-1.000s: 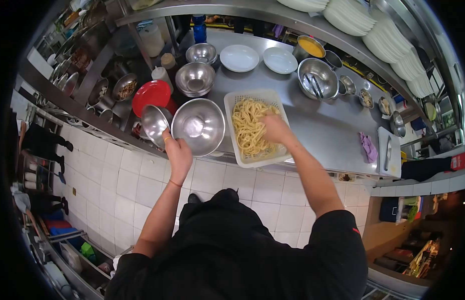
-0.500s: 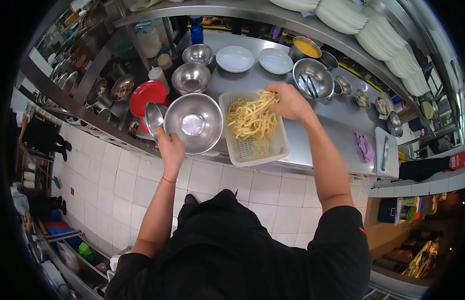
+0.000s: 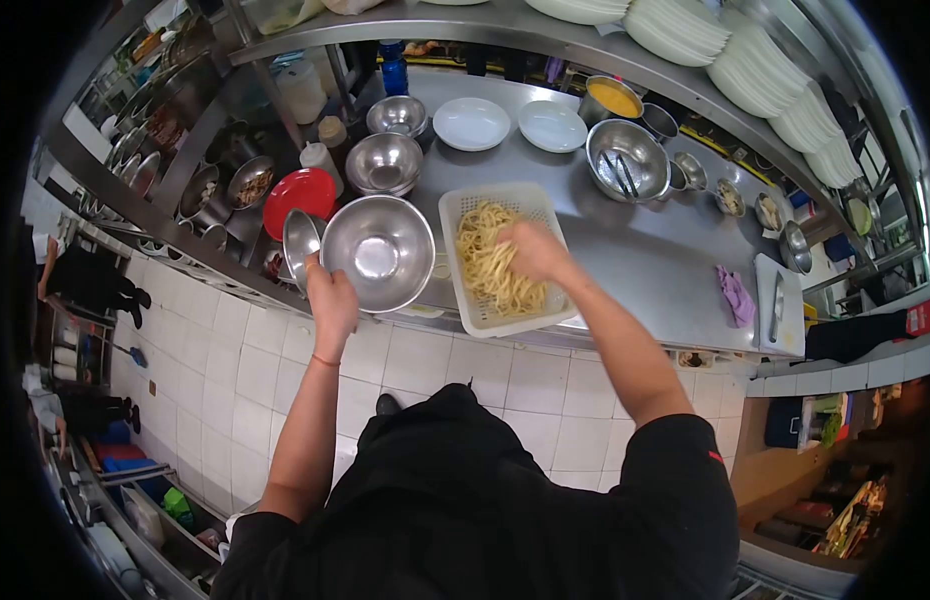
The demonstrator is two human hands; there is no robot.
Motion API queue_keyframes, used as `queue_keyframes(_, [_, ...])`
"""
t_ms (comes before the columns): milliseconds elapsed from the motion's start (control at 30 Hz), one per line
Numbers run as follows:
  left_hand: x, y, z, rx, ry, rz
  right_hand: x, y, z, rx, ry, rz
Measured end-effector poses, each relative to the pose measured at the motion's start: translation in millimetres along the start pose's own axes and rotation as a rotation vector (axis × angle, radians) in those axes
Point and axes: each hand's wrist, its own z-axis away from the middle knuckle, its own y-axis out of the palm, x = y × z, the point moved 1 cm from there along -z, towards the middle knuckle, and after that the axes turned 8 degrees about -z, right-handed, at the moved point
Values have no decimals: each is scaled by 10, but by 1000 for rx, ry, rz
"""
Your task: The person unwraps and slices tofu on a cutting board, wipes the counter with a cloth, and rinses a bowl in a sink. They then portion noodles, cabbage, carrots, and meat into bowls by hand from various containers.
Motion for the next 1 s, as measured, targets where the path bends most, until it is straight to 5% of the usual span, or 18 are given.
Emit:
queue_keyframes(233, [-209,250,-209,73,23,-50,555,-1222,191,-189,-8,-325])
queue_keyframes(833, [-632,833,-453,271,-33,5,1906,-2747,378,-398,-102,-67])
queue_keyframes(1000, [-730,1109,-445,460,-268,219,2081,-2765,380,-366,-98,-484])
